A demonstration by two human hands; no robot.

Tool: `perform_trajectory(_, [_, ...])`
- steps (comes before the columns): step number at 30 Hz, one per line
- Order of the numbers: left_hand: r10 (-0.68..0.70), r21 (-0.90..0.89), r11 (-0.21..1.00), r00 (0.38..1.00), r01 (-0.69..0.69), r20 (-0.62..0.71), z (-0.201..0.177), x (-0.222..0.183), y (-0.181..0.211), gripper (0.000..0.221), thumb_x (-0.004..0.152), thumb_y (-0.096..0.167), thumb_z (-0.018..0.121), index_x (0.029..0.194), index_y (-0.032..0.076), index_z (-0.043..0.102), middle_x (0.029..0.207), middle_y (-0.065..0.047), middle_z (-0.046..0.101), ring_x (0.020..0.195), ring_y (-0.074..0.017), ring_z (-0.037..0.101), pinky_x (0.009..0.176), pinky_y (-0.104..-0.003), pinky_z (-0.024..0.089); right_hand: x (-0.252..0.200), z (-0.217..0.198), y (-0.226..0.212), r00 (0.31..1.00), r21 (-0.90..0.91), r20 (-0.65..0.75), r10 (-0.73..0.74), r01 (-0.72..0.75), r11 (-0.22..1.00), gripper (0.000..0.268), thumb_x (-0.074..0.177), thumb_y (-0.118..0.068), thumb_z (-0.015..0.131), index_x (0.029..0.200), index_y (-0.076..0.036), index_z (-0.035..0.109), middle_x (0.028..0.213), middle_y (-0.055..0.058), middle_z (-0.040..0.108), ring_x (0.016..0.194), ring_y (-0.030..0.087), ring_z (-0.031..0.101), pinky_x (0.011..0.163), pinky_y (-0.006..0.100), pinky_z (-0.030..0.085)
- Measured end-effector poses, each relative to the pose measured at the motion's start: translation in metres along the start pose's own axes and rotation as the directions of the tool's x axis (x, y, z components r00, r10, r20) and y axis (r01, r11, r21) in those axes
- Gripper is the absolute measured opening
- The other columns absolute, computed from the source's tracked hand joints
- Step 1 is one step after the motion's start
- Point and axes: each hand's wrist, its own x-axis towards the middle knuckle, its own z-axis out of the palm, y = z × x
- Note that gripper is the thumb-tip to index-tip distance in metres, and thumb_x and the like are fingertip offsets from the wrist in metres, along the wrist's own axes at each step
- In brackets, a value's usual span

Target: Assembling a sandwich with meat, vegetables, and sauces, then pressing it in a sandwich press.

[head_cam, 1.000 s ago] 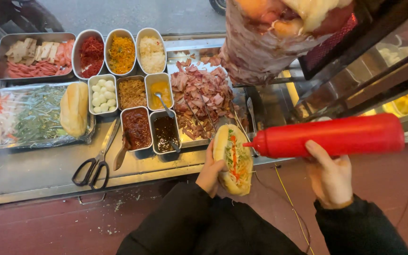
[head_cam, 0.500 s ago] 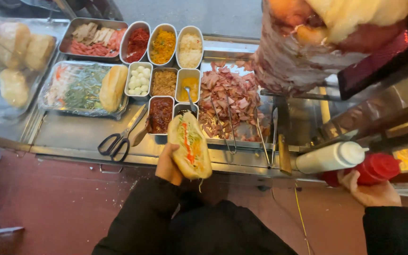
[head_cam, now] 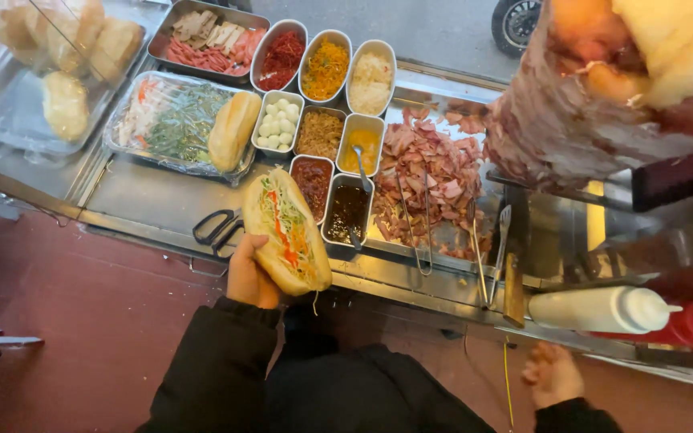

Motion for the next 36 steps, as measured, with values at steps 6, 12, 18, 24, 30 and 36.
perform_trajectory(6, [-0.111, 0.023, 0.994, 0.984, 0.109, 0.141, 0.011, 0.033, 0.032, 0.081, 0.073, 0.020, 0.050, 0.153, 0.008, 0.052, 0.149, -0.019, 0.061, 0.135, -0.0365, 0.056, 0.119, -0.052, 0.042, -0.221, 0.233, 0.119, 0.943, -0.433, 0.328, -0.058, 0.204, 0.878, 0.044, 0.107, -0.045, 0.058, 0.093, -0.004, 0.065, 0.071, 0.009, 0.059, 0.044, 0.016, 0.040, 0.039, 0.030, 0.023])
perform_trajectory(12, [-0.327, 0.218, 0.930, 0.938, 0.296, 0.118, 0.009, 0.049, 0.066, 0.080, 0.079, 0.023, 0.063, 0.156, 0.006, 0.047, 0.157, -0.027, 0.050, 0.140, -0.0401, 0.052, 0.114, -0.058, 0.044, -0.173, 0.335, 0.170, 0.899, -0.757, 0.369, -0.235, 0.437, 0.486, 0.073, 0.093, -0.078, 0.064, 0.078, -0.007, 0.072, 0.079, 0.018, 0.074, 0.091, 0.039, 0.074, 0.083, 0.045, 0.054])
perform_trajectory(18, [-0.477, 0.255, 0.863, 0.870, 0.436, 0.126, -0.005, 0.080, 0.070, 0.078, 0.079, 0.020, 0.065, 0.153, 0.002, 0.050, 0.150, -0.029, 0.055, 0.134, -0.0408, 0.055, 0.111, -0.058, 0.046, -0.183, 0.311, 0.177, 0.938, -0.812, 0.219, -0.268, 0.327, 0.483, 0.046, 0.087, -0.068, 0.079, 0.091, -0.023, 0.086, 0.085, 0.002, 0.082, 0.097, 0.024, 0.078, 0.087, 0.036, 0.058])
perform_trajectory(24, [-0.504, 0.271, 0.848, 0.852, 0.456, 0.143, 0.014, 0.092, 0.055, 0.076, 0.075, 0.012, 0.052, 0.151, 0.010, 0.052, 0.149, -0.023, 0.062, 0.133, -0.0409, 0.058, 0.115, -0.055, 0.044, -0.299, 0.309, 0.121, 0.940, -0.704, 0.143, -0.310, 0.317, 0.636, 0.033, 0.090, -0.035, 0.080, 0.074, -0.006, 0.081, 0.072, 0.000, 0.072, 0.076, 0.011, 0.061, 0.078, 0.030, 0.045])
perform_trajectory(30, [-0.389, 0.500, 0.816, 0.916, 0.291, 0.100, 0.033, 0.093, 0.046, 0.095, 0.077, 0.006, 0.055, 0.166, 0.026, 0.028, 0.156, -0.015, 0.056, 0.134, -0.0357, 0.059, 0.110, -0.052, 0.051, -0.332, 0.301, 0.100, 0.918, -0.611, 0.148, -0.369, 0.378, 0.696, 0.032, 0.095, -0.026, 0.080, 0.071, -0.006, 0.074, 0.062, -0.002, 0.056, 0.061, 0.010, 0.043, 0.060, 0.029, 0.036])
perform_trajectory(36, [-0.306, 0.666, 0.714, 0.952, 0.217, 0.017, 0.035, 0.101, 0.025, 0.104, 0.079, 0.011, 0.060, 0.170, 0.029, 0.013, 0.164, -0.011, 0.040, 0.136, -0.0314, 0.055, 0.110, -0.048, 0.049, -0.384, 0.303, 0.052, 0.906, -0.583, 0.111, -0.409, 0.393, 0.711, 0.028, 0.096, -0.022, 0.080, 0.075, -0.003, 0.076, 0.060, 0.001, 0.054, 0.057, 0.012, 0.044, 0.058, 0.030, 0.036])
